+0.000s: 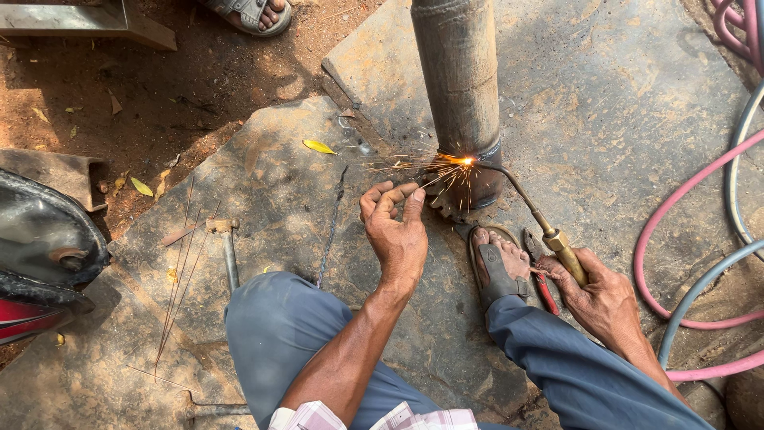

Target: The person is welding a metal pipe to a gear-like metal piece on the ground. They use a welding torch in their right hand and a filler rod in their left hand to apply welds around the joint, creating sparks and molten metal.

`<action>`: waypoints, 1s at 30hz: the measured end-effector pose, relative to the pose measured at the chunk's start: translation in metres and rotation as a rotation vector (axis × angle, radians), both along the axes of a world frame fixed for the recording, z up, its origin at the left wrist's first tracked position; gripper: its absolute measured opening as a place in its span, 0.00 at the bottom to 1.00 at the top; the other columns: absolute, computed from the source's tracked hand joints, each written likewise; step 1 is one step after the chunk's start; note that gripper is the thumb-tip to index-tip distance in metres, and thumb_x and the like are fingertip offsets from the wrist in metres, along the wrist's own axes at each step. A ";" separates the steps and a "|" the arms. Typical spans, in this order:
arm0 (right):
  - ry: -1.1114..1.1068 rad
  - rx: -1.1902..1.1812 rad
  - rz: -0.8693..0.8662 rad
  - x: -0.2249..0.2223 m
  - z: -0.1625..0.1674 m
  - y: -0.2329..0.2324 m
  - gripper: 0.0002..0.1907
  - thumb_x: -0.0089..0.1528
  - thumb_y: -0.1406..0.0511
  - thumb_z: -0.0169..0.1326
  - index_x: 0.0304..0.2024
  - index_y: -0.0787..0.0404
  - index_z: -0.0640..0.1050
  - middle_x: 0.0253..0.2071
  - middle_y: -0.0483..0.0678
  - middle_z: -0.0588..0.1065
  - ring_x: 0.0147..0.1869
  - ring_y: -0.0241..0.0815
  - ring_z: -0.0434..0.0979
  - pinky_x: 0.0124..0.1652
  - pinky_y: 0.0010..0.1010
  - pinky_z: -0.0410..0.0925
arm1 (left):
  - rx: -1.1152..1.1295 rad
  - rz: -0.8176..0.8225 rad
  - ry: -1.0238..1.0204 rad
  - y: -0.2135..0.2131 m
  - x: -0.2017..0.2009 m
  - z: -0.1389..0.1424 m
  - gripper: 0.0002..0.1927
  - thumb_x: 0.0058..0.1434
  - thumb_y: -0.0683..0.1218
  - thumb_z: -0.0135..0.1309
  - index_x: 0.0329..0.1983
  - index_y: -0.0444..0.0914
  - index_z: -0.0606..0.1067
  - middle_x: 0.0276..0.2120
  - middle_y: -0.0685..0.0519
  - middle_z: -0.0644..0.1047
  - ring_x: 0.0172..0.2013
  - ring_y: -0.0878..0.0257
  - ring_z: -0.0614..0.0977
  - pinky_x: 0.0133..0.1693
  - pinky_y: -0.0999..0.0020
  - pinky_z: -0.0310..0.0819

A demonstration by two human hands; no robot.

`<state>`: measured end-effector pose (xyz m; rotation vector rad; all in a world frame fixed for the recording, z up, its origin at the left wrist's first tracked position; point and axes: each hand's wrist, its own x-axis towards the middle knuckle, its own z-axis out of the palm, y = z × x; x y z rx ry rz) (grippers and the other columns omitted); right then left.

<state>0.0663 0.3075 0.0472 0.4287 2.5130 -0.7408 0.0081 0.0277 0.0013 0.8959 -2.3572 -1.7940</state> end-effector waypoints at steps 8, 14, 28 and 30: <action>0.017 -0.019 0.002 0.001 0.002 -0.003 0.17 0.62 0.53 0.59 0.49 0.49 0.82 0.22 0.47 0.76 0.25 0.38 0.73 0.29 0.36 0.67 | 0.024 0.008 -0.026 0.000 -0.001 0.002 0.10 0.62 0.51 0.61 0.43 0.41 0.82 0.54 0.52 0.67 0.61 0.58 0.67 0.56 0.56 0.69; 0.045 -0.019 0.028 0.000 0.005 -0.005 0.15 0.63 0.53 0.57 0.50 0.47 0.83 0.22 0.47 0.75 0.25 0.39 0.73 0.29 0.36 0.67 | -0.006 -0.006 -0.033 -0.001 -0.003 0.003 0.11 0.62 0.51 0.62 0.43 0.42 0.83 0.54 0.52 0.68 0.61 0.58 0.67 0.55 0.57 0.68; 0.033 0.006 0.045 0.003 -0.003 0.002 0.16 0.63 0.54 0.58 0.51 0.49 0.81 0.18 0.47 0.73 0.23 0.39 0.74 0.28 0.37 0.67 | 0.032 -0.014 -0.054 -0.002 -0.002 0.004 0.11 0.63 0.51 0.61 0.44 0.42 0.82 0.55 0.52 0.67 0.60 0.59 0.66 0.55 0.58 0.68; 0.050 0.027 0.055 0.004 -0.003 0.001 0.16 0.63 0.54 0.58 0.51 0.49 0.80 0.18 0.47 0.73 0.22 0.40 0.73 0.28 0.37 0.66 | 0.029 -0.013 -0.060 -0.002 -0.001 0.004 0.11 0.63 0.51 0.61 0.44 0.42 0.82 0.55 0.53 0.67 0.60 0.59 0.66 0.55 0.59 0.68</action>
